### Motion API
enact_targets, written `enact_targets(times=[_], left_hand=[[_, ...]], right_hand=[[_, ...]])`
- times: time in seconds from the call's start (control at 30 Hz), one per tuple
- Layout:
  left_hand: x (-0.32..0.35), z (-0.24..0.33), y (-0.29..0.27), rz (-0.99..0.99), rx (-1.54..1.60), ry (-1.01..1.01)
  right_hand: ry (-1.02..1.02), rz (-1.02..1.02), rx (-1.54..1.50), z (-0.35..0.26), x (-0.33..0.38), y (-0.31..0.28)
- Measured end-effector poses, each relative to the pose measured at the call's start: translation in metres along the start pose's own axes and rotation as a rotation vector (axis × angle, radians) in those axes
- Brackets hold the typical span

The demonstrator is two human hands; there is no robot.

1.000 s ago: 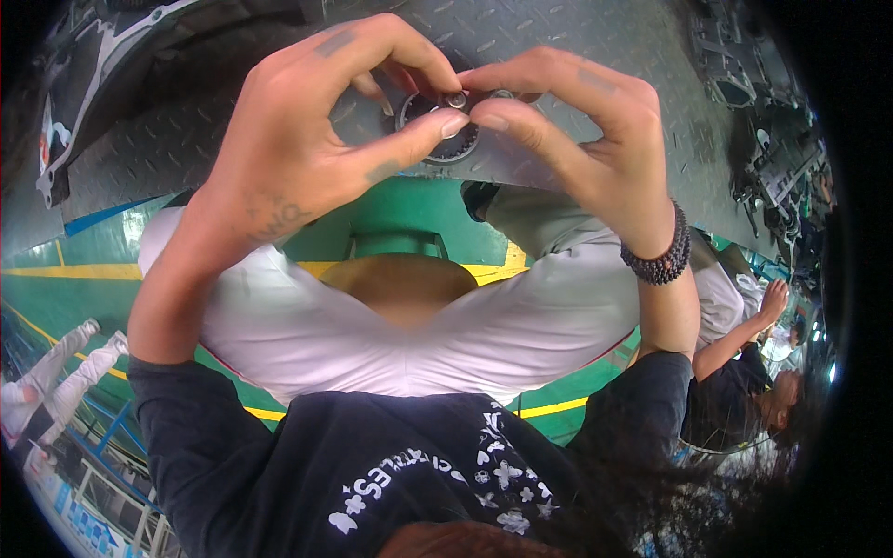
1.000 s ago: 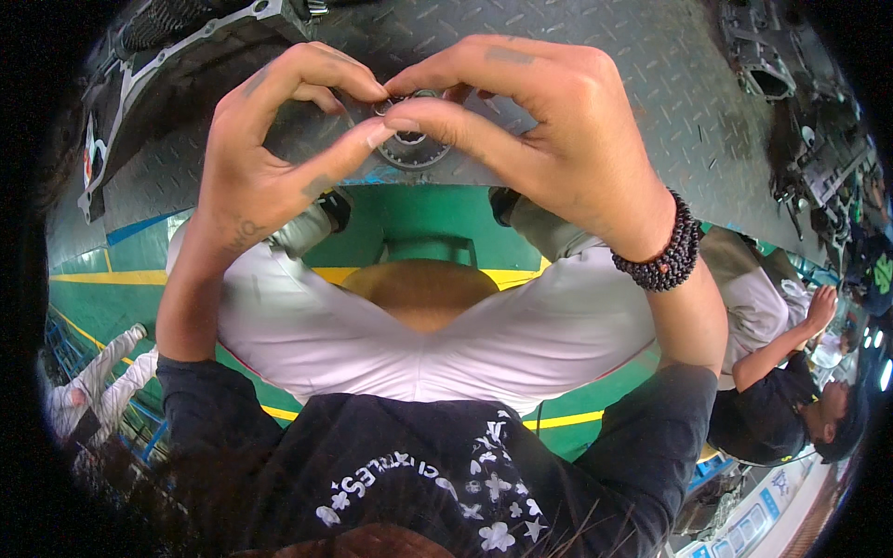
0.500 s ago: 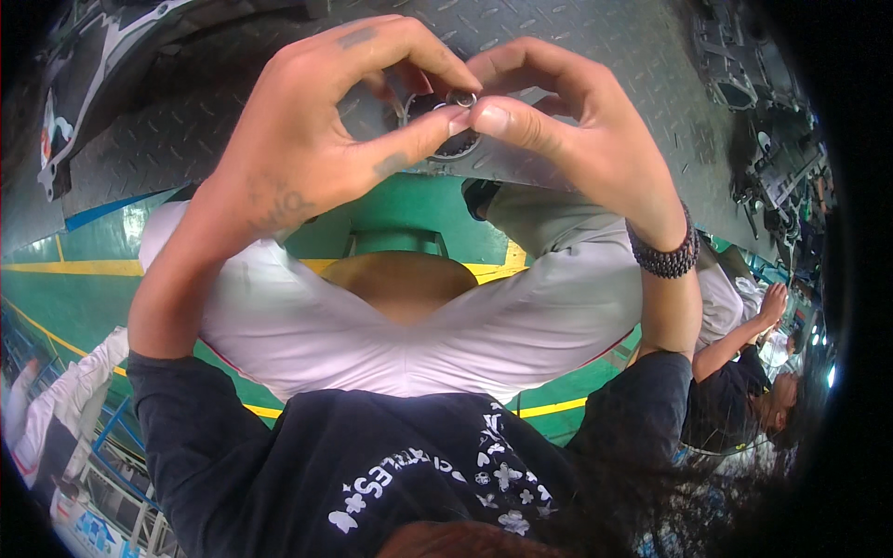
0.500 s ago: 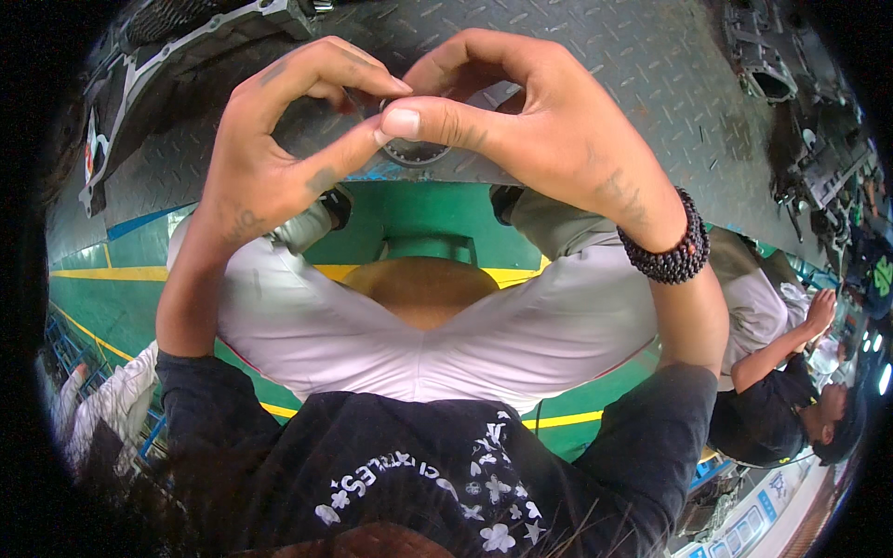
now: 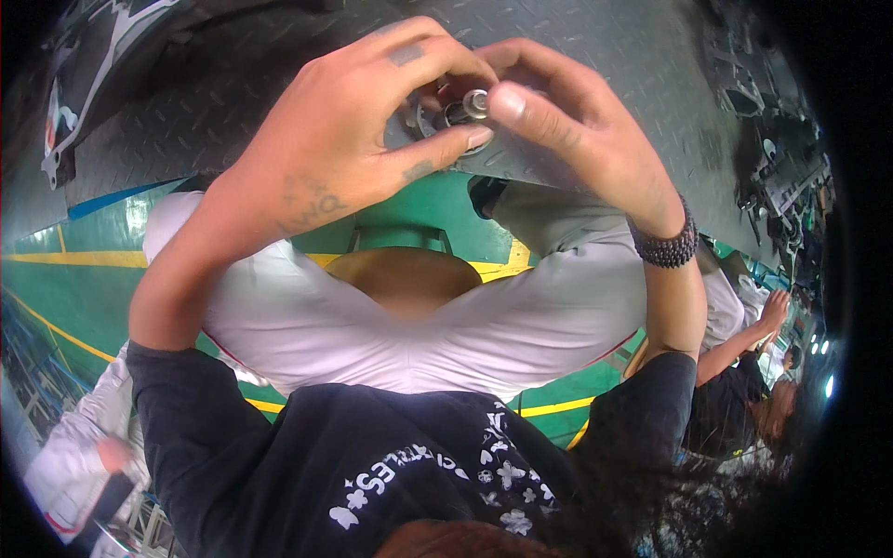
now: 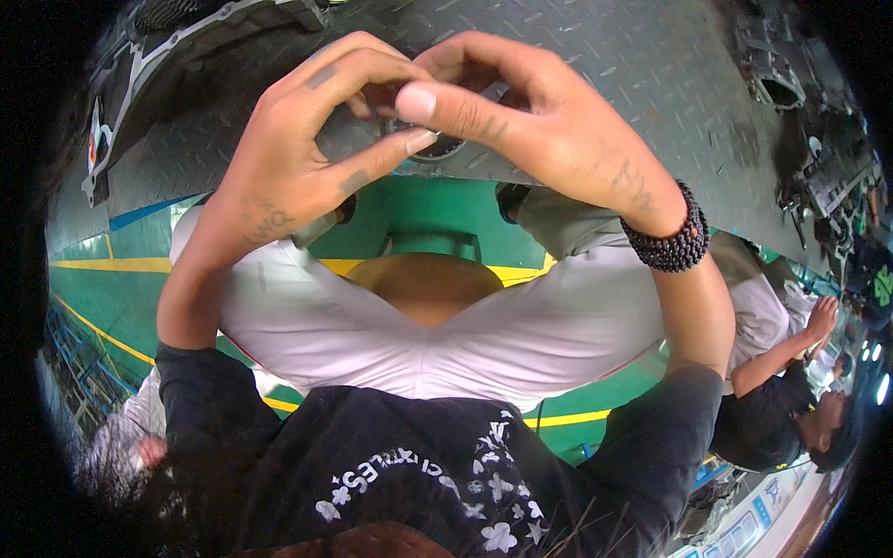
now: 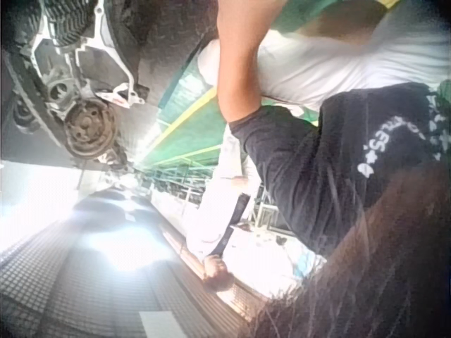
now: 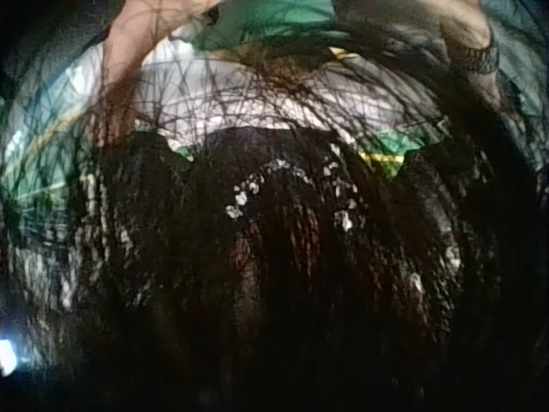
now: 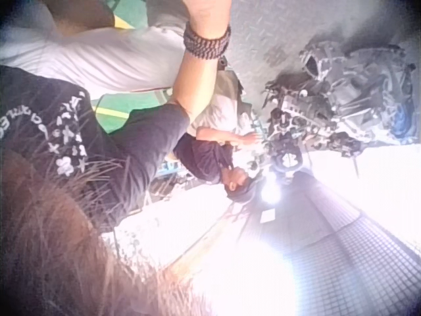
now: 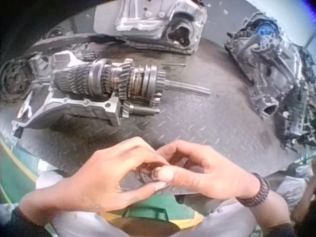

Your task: The person assembles internal transmission components by hand, inserting a shaft into a gear housing and then fitting small metal pins and a cylindrical collar into the assembly while it rests on a workbench.

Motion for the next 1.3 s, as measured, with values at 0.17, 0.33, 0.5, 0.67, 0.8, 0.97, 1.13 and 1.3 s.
enact_targets(times=[0.17, 0.33, 0.5, 0.67, 0.8, 0.97, 1.13, 1.3], left_hand=[[0.001, -0.007, -0.001, -0.057, -0.058, 0.004], [0.003, -0.008, 0.001, -0.045, -0.118, 0.016], [0.001, -0.006, -0.001, -0.045, -0.043, -0.022], [0.0, -0.015, 0.0, -0.045, -0.004, -0.047], [-0.006, -0.008, -0.002, -0.044, 0.082, -0.178], [-0.004, -0.009, -0.008, -0.125, -0.138, 0.025], [0.037, -0.033, 0.011, 0.04, -0.006, -0.315], [0.052, -0.106, 0.019, 0.128, 0.396, -0.366]], right_hand=[[0.042, -0.103, 0.071, 0.002, 0.005, 0.007], [0.037, -0.082, 0.102, 0.003, 0.008, 0.003], [-0.015, -0.172, -0.002, 0.001, 0.014, 0.002], [-0.01, -0.161, 0.121, 0.003, 0.006, -0.007], [-0.036, -0.037, 0.37, -0.019, 0.005, -0.012], [-0.33, 0.19, 0.643, -0.038, 0.009, 0.019], [-0.437, 0.165, 0.943, -0.032, 0.013, 0.046], [-0.43, 0.401, 0.802, -0.018, 0.02, 0.043]])
Point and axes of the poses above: each hand's wrist, its own x-axis away from the middle knuckle, its own y-axis out of the palm, z = x × y, the point moved 5 cm from there along -x, towards the middle knuckle, and after that the axes turned 1 degree about -x, right-handed, at the moved point
